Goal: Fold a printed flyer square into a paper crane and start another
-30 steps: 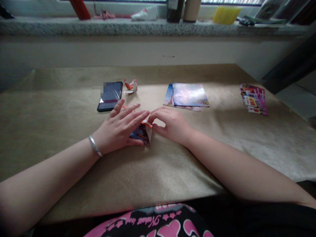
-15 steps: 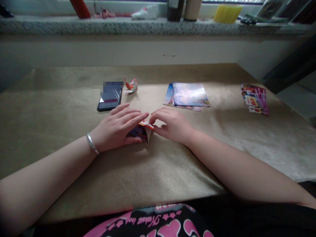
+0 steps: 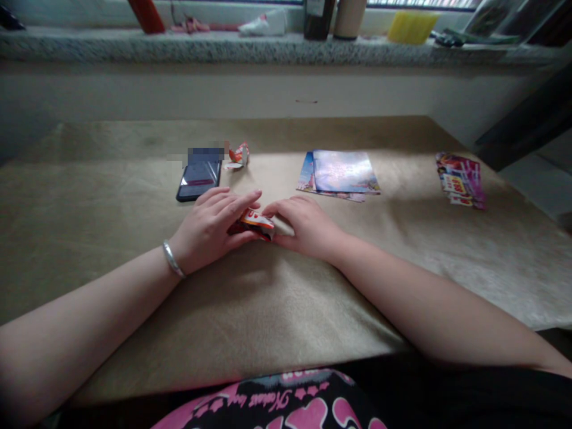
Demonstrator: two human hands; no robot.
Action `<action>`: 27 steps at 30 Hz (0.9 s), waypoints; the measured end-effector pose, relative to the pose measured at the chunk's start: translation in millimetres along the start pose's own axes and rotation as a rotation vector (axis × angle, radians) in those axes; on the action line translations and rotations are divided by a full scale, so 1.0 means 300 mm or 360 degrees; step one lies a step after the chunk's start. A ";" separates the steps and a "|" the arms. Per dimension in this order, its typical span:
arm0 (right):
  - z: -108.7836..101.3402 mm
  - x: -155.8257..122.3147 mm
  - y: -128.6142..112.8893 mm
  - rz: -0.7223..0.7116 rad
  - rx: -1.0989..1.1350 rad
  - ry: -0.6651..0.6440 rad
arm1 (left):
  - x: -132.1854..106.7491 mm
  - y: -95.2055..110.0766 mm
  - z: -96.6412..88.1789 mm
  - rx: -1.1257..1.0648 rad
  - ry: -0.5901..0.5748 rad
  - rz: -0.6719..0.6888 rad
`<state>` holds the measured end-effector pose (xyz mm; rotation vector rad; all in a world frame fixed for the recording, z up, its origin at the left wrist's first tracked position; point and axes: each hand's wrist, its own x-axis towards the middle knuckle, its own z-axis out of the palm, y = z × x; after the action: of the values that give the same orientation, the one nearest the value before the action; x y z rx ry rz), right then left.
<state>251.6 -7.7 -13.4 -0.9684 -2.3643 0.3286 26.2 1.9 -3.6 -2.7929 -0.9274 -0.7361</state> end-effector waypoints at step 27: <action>-0.009 -0.001 -0.034 0.0025 0.0414 0.0307 | 0.007 0.015 -0.006 -0.0100 0.0231 -0.0108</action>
<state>247.6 -15.3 -7.0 -0.8549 -2.0797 0.5111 29.7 -1.1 -0.9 -2.7283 -0.9928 -0.9795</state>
